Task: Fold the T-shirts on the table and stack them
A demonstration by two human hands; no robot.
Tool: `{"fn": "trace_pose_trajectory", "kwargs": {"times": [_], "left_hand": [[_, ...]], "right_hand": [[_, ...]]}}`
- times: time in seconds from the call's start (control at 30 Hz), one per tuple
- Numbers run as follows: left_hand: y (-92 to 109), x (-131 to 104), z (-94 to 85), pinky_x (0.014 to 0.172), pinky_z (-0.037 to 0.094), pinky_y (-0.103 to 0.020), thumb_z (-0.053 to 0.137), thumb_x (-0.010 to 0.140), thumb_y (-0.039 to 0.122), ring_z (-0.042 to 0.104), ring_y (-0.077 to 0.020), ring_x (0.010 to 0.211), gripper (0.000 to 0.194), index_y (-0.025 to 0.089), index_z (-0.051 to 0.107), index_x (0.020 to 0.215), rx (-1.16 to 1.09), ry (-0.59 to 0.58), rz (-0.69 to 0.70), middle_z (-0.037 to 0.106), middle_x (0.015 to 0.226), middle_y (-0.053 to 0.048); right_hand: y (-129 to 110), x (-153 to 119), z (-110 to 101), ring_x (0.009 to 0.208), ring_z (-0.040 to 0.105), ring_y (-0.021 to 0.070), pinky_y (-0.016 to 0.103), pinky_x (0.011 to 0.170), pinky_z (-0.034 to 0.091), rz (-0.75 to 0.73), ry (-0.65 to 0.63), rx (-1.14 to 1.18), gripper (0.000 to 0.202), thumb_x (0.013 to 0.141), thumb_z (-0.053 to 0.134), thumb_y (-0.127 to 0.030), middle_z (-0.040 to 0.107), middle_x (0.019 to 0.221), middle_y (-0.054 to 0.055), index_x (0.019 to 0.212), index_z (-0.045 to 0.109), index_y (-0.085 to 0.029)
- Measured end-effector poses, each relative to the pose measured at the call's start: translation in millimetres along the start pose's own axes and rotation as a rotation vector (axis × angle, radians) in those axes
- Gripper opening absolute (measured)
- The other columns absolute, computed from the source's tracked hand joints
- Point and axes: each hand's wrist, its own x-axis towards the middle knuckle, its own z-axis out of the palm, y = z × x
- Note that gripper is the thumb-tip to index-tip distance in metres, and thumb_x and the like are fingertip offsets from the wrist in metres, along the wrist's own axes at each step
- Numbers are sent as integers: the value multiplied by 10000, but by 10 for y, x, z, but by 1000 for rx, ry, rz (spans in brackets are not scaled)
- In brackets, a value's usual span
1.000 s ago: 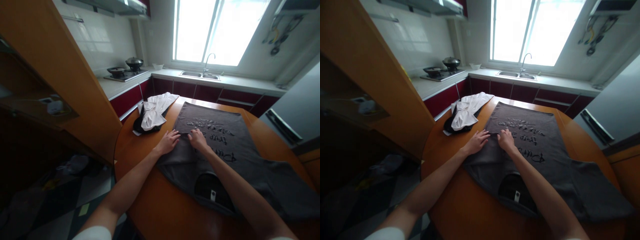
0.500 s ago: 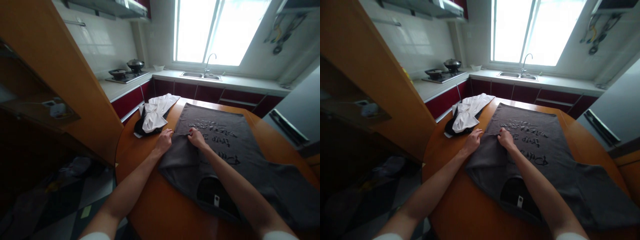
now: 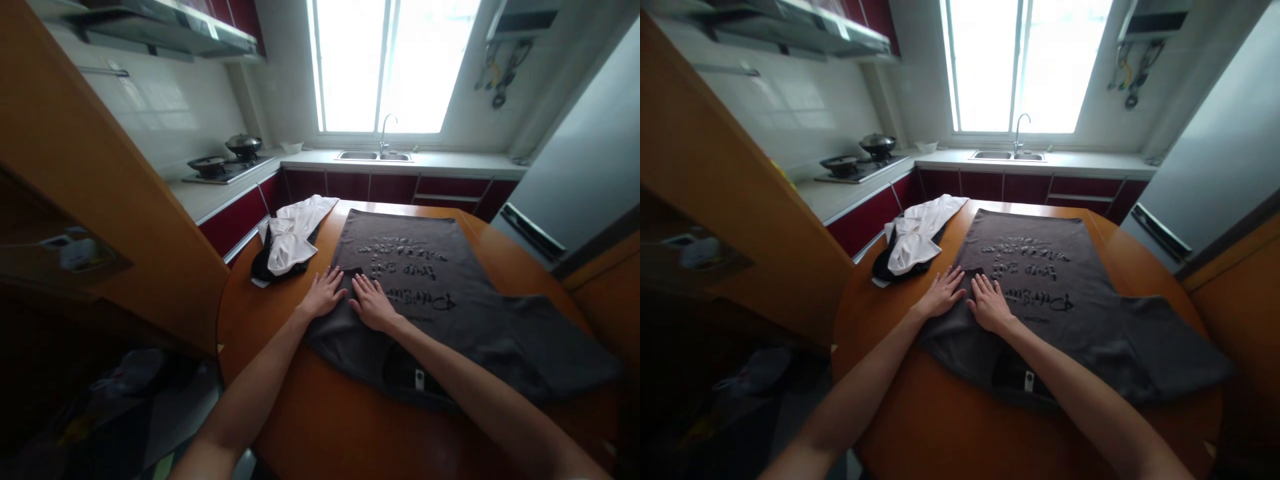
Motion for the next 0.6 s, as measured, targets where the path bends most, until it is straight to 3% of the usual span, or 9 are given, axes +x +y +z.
{"fn": "trace_pose_trajectory", "kwargs": {"times": [0.07,0.17,0.27,0.33,0.4,0.6], "left_hand": [[-7,10,-18,1204,139,-646,391,1020,524,121,-319,1551,608,258,352,1565,1,8,1,250,1660,-99],[29,14,-99,1203,160,-642,380,1033,442,166,-309,1545,553,235,385,1546,10,76,13,294,1644,-109],[129,4,-181,1234,196,-548,369,1025,300,228,-266,1534,504,185,445,1510,18,210,72,365,1612,-118],[215,-11,-179,1243,229,-468,343,1014,234,269,-228,1522,504,169,460,1500,3,233,127,399,1596,-111],[299,-33,-115,1238,249,-453,332,1022,253,273,-221,1521,511,170,440,1515,-3,181,166,390,1602,-108],[409,-111,143,1210,192,-594,399,1018,487,127,-335,1546,619,199,357,1565,113,-37,136,228,1657,-149]], "right_hand": [[-48,-73,25,1549,150,272,534,1230,125,25,-48,-13,645,1020,355,-437,225,1662,139,1578,320,-115],[-125,-204,-103,1551,146,264,533,1237,109,38,7,-2,635,1027,349,-432,220,1660,140,1573,331,-107],[-214,-468,-304,1548,160,263,523,1238,135,12,64,29,605,1025,376,-422,247,1652,138,1556,380,-131],[-252,-718,-395,1546,174,262,520,1236,159,21,85,48,590,1021,393,-419,264,1648,134,1547,403,-151],[-251,-995,-425,1543,187,259,522,1233,178,68,94,58,571,1015,407,-399,280,1644,129,1536,424,-166],[-34,-1770,-325,1521,258,278,550,1207,234,357,171,88,498,995,422,-333,352,1616,134,1462,525,-194]]}}
